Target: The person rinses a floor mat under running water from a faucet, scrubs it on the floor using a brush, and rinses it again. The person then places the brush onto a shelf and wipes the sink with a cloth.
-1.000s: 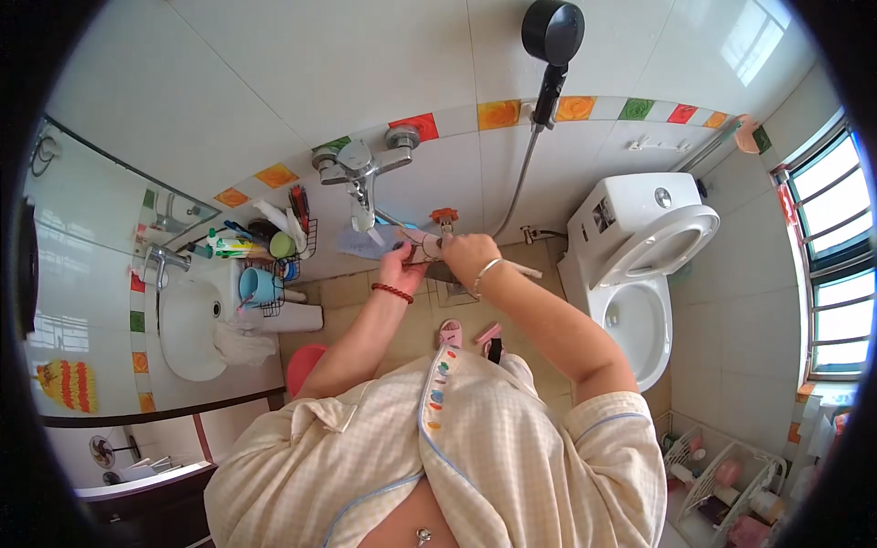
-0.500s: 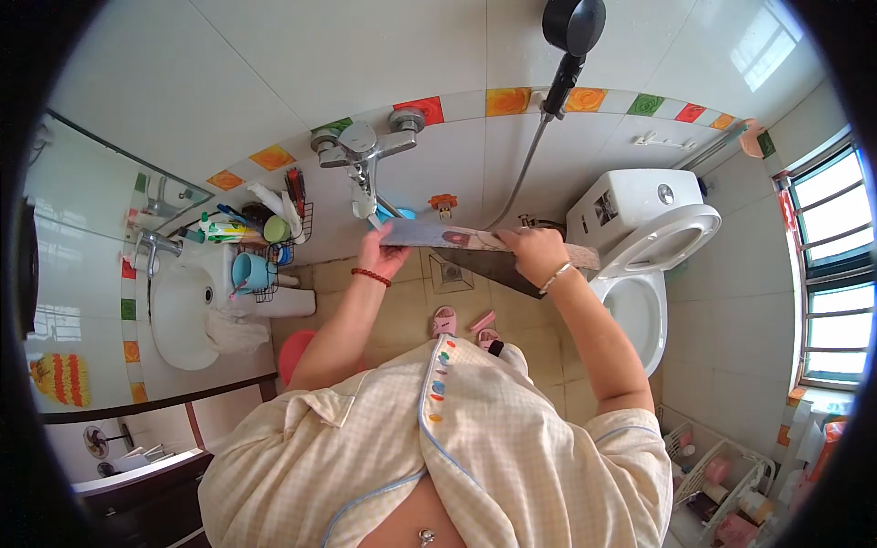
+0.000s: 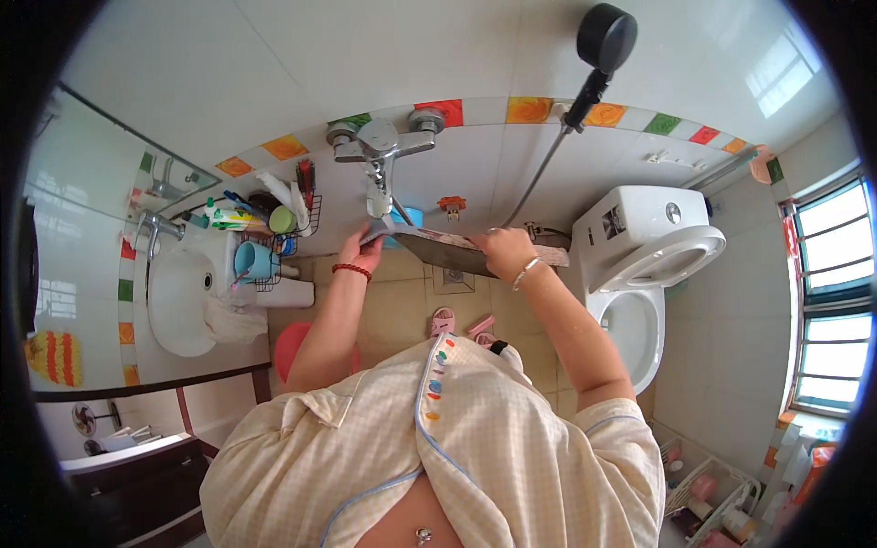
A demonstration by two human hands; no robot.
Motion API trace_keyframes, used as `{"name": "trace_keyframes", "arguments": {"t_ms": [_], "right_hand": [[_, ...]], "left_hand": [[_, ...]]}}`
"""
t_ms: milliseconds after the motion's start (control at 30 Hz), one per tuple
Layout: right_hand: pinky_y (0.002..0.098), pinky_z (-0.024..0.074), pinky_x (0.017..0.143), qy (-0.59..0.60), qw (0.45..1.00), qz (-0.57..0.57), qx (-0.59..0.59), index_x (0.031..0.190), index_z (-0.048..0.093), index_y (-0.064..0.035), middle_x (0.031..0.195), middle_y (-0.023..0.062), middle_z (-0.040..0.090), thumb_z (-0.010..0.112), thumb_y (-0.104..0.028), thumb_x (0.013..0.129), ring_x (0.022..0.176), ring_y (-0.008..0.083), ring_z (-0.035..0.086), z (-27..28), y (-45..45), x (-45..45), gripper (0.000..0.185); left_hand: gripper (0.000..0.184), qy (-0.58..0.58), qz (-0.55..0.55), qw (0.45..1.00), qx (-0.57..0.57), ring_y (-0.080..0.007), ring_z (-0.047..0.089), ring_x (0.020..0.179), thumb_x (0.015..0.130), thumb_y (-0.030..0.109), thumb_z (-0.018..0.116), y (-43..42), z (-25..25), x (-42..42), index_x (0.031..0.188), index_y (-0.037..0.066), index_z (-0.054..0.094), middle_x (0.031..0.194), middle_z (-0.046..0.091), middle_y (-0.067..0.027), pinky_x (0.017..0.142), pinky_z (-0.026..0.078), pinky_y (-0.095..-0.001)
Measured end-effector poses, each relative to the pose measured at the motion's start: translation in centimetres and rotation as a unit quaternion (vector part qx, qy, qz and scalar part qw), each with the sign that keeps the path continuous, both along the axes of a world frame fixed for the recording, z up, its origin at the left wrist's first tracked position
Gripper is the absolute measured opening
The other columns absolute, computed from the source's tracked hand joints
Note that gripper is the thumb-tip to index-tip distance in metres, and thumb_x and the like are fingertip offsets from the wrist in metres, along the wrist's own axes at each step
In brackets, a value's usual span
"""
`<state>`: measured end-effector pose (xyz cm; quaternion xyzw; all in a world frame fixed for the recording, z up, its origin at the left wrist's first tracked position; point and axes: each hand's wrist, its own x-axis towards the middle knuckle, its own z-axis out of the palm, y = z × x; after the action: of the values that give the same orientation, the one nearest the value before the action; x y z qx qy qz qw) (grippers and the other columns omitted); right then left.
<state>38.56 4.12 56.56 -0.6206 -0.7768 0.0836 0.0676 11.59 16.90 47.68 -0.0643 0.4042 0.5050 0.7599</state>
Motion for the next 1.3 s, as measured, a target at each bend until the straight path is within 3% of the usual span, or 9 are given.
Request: {"name": "trace_keyframes", "arguments": {"t_ms": [100,200,267,333,500,667,900,1267,1300], "right_hand": [[0.0395,0.0474,0.060,0.002,1.000,0.020,-0.013,0.097,0.060,-0.0156,0.073,0.0110,0.062,0.052,-0.009,0.069,0.071,0.0279,0.061,-0.6,2.6,-2.8,0.030],[0.0400,0.0478,0.061,-0.011,0.998,0.045,-0.047,0.095,0.061,-0.0152,0.074,0.0115,0.062,0.052,-0.010,0.070,0.072,0.0286,0.061,-0.6,4.6,-5.4,0.027],[0.0401,0.0479,0.061,-0.006,0.997,0.063,-0.046,0.094,0.061,-0.0151,0.074,0.0114,0.062,0.051,-0.010,0.070,0.072,0.0289,0.061,0.3,5.3,-7.3,0.026],[0.0402,0.0480,0.060,-0.002,0.996,0.081,-0.043,0.092,0.061,-0.0149,0.075,0.0114,0.062,0.051,-0.010,0.070,0.072,0.0292,0.062,0.8,6.1,-8.9,0.024],[0.0401,0.0485,0.061,0.029,0.991,0.127,-0.007,0.090,0.060,-0.0143,0.074,0.0108,0.062,0.051,-0.012,0.071,0.071,0.0289,0.062,0.8,7.9,-11.6,0.021],[0.0408,0.0490,0.060,0.076,0.988,0.126,0.040,0.087,0.059,-0.0125,0.073,0.0116,0.063,0.054,-0.010,0.069,0.071,0.0295,0.062,1.3,9.4,-12.9,0.018],[0.0399,0.0504,0.065,-0.049,0.986,0.135,-0.084,0.089,0.060,-0.0092,0.077,0.0134,0.063,0.054,-0.008,0.069,0.075,0.0283,0.063,2.5,9.3,-10.7,0.021],[0.0398,0.0487,0.064,-0.029,0.995,0.096,0.028,0.088,0.060,-0.0149,0.077,0.0091,0.062,0.056,-0.009,0.068,0.074,0.0267,0.062,0.3,9.1,-11.2,0.021],[0.0408,0.0482,0.062,0.035,0.993,0.106,0.033,0.088,0.059,-0.0146,0.075,0.0104,0.062,0.056,-0.010,0.070,0.073,0.0282,0.061,0.1,9.3,-11.5,0.020]], "left_hand": [[0.022,-0.003,0.120,0.993,0.022,-0.0309,0.053,0.095,0.084,0.004,0.050,-0.8,2.7,0.0,0.103,-0.007,0.047,0.105,0.051,-0.0208,0.085,0.047,-0.0451],[0.027,-0.005,0.040,0.999,-0.007,-0.0309,0.048,0.102,0.083,0.007,0.053,-1.2,5.3,0.3,0.106,-0.006,0.044,0.110,0.047,-0.0200,0.091,0.041,-0.0510],[0.030,0.011,-0.107,0.994,-0.013,-0.0321,0.043,0.108,0.084,0.007,0.052,-0.7,4.9,0.2,0.109,-0.005,0.041,0.115,0.043,-0.0193,0.094,0.034,-0.0563],[0.029,0.024,-0.097,0.994,0.038,-0.0360,0.040,0.112,0.085,0.003,0.046,-1.0,5.8,-0.1,0.111,-0.006,0.038,0.118,0.040,-0.0215,0.095,0.031,-0.0595],[0.030,-0.045,-0.093,0.994,-0.040,-0.0421,0.033,0.118,0.086,-0.002,0.035,-1.0,7.6,-2.6,0.114,-0.013,0.031,0.123,0.035,-0.0273,0.098,0.027,-0.0616],[0.031,-0.086,-0.015,0.996,-0.012,-0.0432,0.038,0.114,0.085,-0.005,0.036,-1.2,6.3,-4.3,0.114,-0.016,0.034,0.121,0.038,-0.0281,0.097,0.033,-0.0583],[0.028,-0.089,0.044,0.995,-0.003,-0.0419,0.042,0.112,0.086,-0.007,0.033,-3.1,7.1,-5.8,0.112,-0.015,0.037,0.120,0.041,-0.0273,0.095,0.037,-0.0558],[0.040,-0.096,0.116,0.989,0.012,-0.0400,0.027,0.123,0.083,-0.010,0.024,-3.6,7.1,-11.3,0.122,-0.018,0.021,0.131,0.027,-0.0289,0.102,0.030,-0.0518],[0.042,-0.099,0.123,0.987,0.021,-0.0412,0.024,0.124,0.083,-0.010,0.023,-4.0,7.5,-11.9,0.124,-0.018,0.018,0.133,0.023,-0.0291,0.102,0.030,-0.0508]]}}
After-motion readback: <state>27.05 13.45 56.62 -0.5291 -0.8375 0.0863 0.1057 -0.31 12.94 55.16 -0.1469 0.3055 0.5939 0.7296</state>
